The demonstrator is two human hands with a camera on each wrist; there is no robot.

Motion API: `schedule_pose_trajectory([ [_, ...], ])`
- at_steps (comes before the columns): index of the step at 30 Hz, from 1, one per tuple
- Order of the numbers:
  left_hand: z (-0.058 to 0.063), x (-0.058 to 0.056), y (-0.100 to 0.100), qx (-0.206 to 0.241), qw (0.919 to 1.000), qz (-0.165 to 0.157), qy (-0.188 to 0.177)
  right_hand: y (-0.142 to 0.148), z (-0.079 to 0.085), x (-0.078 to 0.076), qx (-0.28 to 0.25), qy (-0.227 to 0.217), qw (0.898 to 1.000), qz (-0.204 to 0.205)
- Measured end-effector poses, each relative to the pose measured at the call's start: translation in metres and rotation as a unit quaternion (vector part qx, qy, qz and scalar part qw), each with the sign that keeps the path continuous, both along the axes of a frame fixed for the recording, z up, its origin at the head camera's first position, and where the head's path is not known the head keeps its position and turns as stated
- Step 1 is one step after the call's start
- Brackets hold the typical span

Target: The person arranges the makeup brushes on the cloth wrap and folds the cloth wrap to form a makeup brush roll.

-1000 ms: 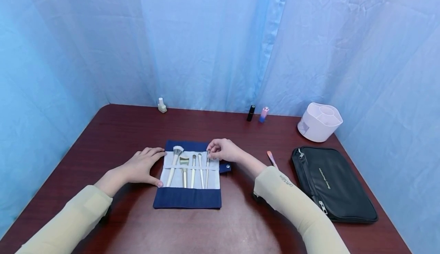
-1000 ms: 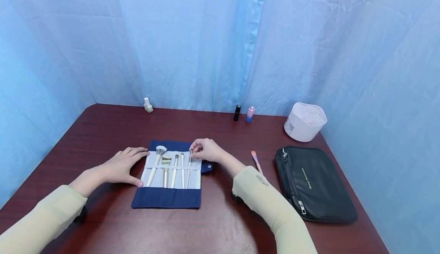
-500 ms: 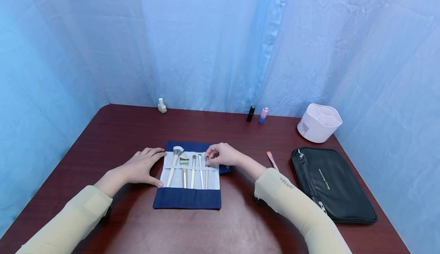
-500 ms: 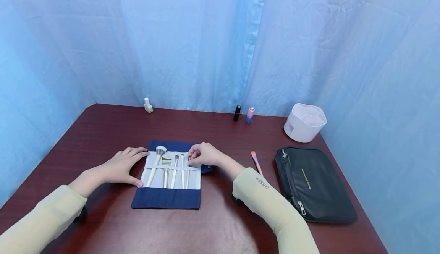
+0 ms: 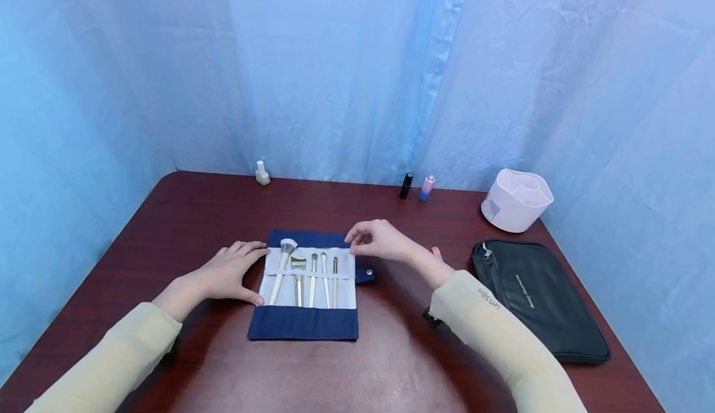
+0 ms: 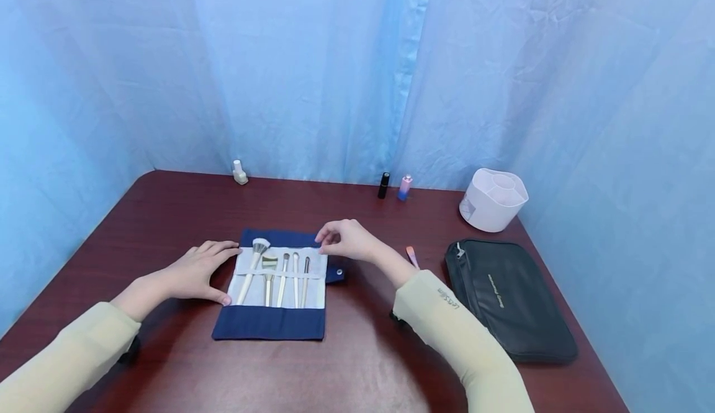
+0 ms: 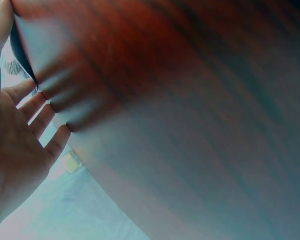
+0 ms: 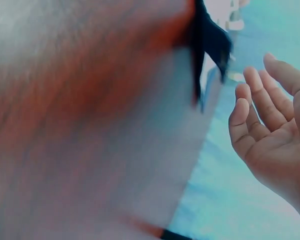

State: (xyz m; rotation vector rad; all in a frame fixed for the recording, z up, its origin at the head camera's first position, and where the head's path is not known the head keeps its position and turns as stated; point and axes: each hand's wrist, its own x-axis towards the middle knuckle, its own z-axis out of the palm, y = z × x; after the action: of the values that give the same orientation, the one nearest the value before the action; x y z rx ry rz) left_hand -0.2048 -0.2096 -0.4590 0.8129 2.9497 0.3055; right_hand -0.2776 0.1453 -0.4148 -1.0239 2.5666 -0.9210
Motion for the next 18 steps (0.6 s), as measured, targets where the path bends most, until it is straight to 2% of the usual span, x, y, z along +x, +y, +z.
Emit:
schedule_pose_trajectory([
  [11,-0.001,-0.001,-0.001,0.001,1.0,-0.005,0.001,0.054,0.033,0.012,-0.001,0.049,0.997,-0.052],
  [18,-0.001,-0.001,-0.002,-0.001,1.0,-0.005,0.002,0.093,0.038,0.019,0.023,0.081,0.992,-0.098],
])
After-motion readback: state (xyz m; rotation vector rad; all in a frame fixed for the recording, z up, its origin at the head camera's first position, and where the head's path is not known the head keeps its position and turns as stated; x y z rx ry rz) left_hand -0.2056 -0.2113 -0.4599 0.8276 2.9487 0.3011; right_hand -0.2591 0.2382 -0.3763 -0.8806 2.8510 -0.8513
